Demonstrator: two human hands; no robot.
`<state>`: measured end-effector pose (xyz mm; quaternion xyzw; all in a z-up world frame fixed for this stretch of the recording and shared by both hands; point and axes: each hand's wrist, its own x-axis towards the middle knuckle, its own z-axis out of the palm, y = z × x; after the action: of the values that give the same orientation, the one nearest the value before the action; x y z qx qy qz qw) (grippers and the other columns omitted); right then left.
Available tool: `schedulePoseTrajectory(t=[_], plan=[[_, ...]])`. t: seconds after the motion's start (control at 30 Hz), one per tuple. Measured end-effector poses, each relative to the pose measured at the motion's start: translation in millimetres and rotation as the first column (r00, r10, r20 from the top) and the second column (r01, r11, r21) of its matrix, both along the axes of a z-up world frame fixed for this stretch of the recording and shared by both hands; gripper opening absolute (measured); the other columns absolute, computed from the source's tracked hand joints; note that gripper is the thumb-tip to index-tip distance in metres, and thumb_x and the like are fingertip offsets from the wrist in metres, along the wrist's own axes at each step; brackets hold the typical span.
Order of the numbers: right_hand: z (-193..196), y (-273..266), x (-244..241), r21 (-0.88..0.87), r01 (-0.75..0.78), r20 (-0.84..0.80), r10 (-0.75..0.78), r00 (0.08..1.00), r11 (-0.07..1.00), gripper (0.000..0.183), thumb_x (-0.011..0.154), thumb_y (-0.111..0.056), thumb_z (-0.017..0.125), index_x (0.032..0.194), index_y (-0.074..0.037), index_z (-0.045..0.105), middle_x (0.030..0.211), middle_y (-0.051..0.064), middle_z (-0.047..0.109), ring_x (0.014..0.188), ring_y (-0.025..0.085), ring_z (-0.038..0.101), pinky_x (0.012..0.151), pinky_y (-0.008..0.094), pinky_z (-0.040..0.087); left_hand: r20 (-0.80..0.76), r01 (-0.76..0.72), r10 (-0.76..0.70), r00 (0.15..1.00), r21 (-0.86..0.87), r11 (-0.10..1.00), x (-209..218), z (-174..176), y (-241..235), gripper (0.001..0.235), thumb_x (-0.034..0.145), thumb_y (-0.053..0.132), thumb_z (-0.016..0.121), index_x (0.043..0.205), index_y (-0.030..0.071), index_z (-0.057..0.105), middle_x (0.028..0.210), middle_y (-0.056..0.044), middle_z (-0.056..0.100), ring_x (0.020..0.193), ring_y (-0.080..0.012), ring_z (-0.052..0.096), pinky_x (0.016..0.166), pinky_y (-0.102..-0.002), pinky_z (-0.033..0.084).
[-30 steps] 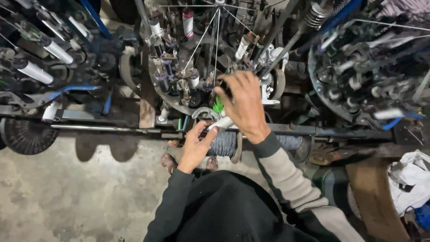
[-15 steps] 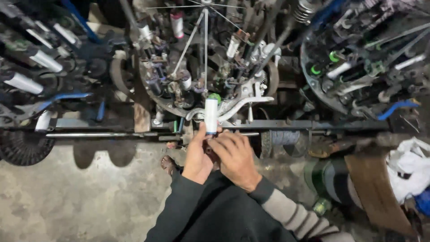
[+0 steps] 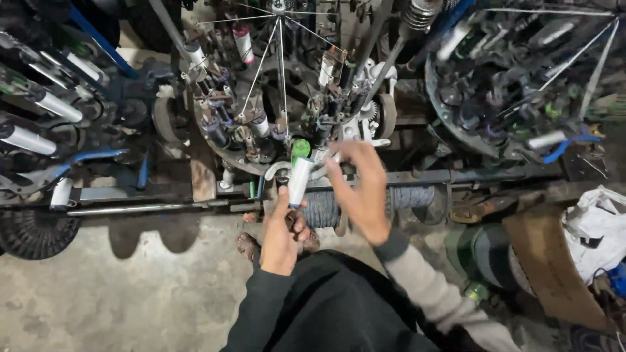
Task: The person picks up a component from a box and then proceeds to thread wires and adjust an industrial braiding machine using a small green tool.
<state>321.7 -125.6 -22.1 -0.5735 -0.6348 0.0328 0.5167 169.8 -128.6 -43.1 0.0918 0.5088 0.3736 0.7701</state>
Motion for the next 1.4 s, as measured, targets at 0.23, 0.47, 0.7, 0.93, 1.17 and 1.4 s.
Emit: schedulePoseTrajectory(t=[0.23,0.47,0.7,0.93,1.17,1.4], plan=[[-10,65,-4,-0.612,0.020,0.166,0.104,0.981,0.791,0.036,0.092,-0.040,0.072,0.114,-0.012,0.071,0.097,0.009,0.071,0.092,0.034,0.073,0.077,0.049,0.056,-0.280,0.105,-0.035,0.959,0.240,0.965,-17,-32,11,0.051,0.099,0.033,0.071,0.131,-0.005,0.061,0.091,-0.020,0.071,0.051,-0.0095,0.042,0.035,-0.023,0.037],[12,73,3,-0.259,-0.058,0.035,0.069,0.997,0.964,0.025,0.093,-0.018,0.074,0.112,-0.003,0.068,0.098,0.017,0.069,0.098,0.036,0.069,0.086,0.047,0.056,-0.278,0.256,-0.183,0.943,0.254,0.933,-31,-40,20,0.053,0.100,0.031,0.069,0.135,-0.007,0.059,0.101,-0.023,0.073,0.048,-0.0096,0.040,0.037,-0.025,0.035],[41,37,47,-0.195,-0.184,-0.831,-0.063,0.552,0.963,0.028,0.100,-0.041,0.059,0.101,-0.014,0.057,0.097,0.002,0.059,0.096,0.019,0.068,0.086,0.037,0.066,-0.082,0.233,-0.219,0.972,0.341,0.911,-22,-41,26,0.042,0.104,0.026,0.061,0.129,-0.006,0.054,0.103,-0.024,0.072,0.047,-0.0091,0.043,0.037,-0.023,0.039],[-24,7,8,-0.544,-0.176,-0.758,-0.391,0.522,0.821,0.025,0.088,-0.036,0.073,0.093,-0.016,0.059,0.074,-0.002,0.052,0.059,0.008,0.049,0.052,0.026,0.042,-0.038,0.279,-0.295,0.955,0.462,0.842,0,-40,29,0.037,0.106,0.024,0.060,0.128,-0.005,0.059,0.090,-0.020,0.066,0.052,-0.0112,0.043,0.039,-0.026,0.042],[-11,1,-11,-0.575,-0.067,-0.490,-0.278,0.826,0.815,0.026,0.087,-0.026,0.085,0.110,-0.019,0.076,0.070,-0.001,0.073,0.066,0.004,0.065,0.062,0.021,0.055,-0.269,0.418,-0.320,0.908,0.574,0.704,10,-79,36,0.036,0.109,0.022,0.054,0.133,-0.003,0.066,0.061,-0.015,0.057,0.045,-0.0181,0.052,0.035,-0.028,0.045],[5,2,-20,-0.365,0.155,-0.237,-0.253,0.938,0.918,0.030,0.092,-0.019,0.082,0.119,-0.008,0.074,0.102,0.020,0.077,0.099,0.037,0.075,0.081,0.047,0.059,-0.662,0.524,0.167,0.731,0.701,0.484,-8,-29,32,0.031,0.108,0.014,0.059,0.134,-0.002,0.061,0.082,-0.012,0.061,0.074,-0.0265,0.065,0.057,-0.043,0.051]])
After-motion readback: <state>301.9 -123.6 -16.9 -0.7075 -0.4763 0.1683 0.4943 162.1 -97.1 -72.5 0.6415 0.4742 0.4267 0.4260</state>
